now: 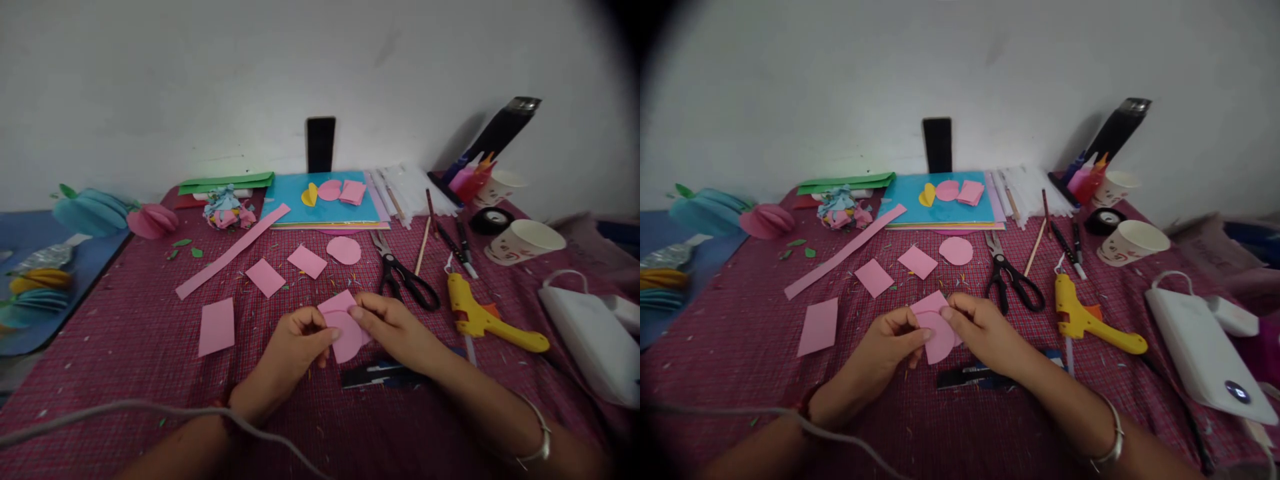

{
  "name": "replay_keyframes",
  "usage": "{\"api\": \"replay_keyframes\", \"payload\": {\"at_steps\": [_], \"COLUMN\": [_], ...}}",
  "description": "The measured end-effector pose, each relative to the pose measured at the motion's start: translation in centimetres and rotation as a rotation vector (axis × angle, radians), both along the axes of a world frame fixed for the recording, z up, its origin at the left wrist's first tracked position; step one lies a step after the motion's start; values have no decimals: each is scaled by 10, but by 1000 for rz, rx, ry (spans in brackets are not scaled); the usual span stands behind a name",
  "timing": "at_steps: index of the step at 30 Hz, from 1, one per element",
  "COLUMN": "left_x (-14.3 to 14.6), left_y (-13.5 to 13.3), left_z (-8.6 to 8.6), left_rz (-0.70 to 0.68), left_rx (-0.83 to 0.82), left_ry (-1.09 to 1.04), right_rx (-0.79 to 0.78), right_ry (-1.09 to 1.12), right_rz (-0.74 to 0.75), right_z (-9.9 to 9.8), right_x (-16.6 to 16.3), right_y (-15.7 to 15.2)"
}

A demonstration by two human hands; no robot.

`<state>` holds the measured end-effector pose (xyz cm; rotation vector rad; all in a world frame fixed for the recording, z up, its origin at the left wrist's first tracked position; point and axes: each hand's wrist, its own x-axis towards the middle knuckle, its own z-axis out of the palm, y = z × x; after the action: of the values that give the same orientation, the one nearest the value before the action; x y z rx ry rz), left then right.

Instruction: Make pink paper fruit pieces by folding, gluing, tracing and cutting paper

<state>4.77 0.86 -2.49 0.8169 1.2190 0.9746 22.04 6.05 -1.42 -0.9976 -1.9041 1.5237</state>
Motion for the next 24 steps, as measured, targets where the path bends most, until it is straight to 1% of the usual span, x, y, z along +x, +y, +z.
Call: {"api": "replay_keyframes", "payload": {"at_steps": [2,8,10,12,13,14,15,16,17,18,19,21,24], "left_x": [-1,3,2,-6,-13,-22,-33,-44,-54,-63,-70,-76,-73], "left_y": [0,-5,-6,-3,1,6,12,18,26,32,38,44,44], "left_z": [0,-4,-3,2,5,11,17,23,30,36,40,45,42], "left_rz": [1,-5,-10,3,33,115,236,403,527,634,704,725,643], "left_rx": [-15,-8,5,-4,-9,-18,-5,23,57,98,137,166,141], "left_ry": [11,-1,13,36,45,55,60,46,13,-31,-68,-133,-175], "right_rx": [-56,-120,-113,-61,-29,1,25,41,57,76,101,168,299], "right_ry": [16,20,16,6,11,23,41,56,56,40,10,-73,-260], "right_rz": [31,62,84,102,81,33,-39,-128,-207,-266,-296,-307,-284], "right_z": [-1,-4,-3,0,2,4,5,5,5,4,4,3,8], "right_x": [0,-1,-1,2,4,7,10,13,17,20,23,28,30], "right_y": [-1,-5,-6,-3,-1,3,8,14,19,24,29,34,38]}}
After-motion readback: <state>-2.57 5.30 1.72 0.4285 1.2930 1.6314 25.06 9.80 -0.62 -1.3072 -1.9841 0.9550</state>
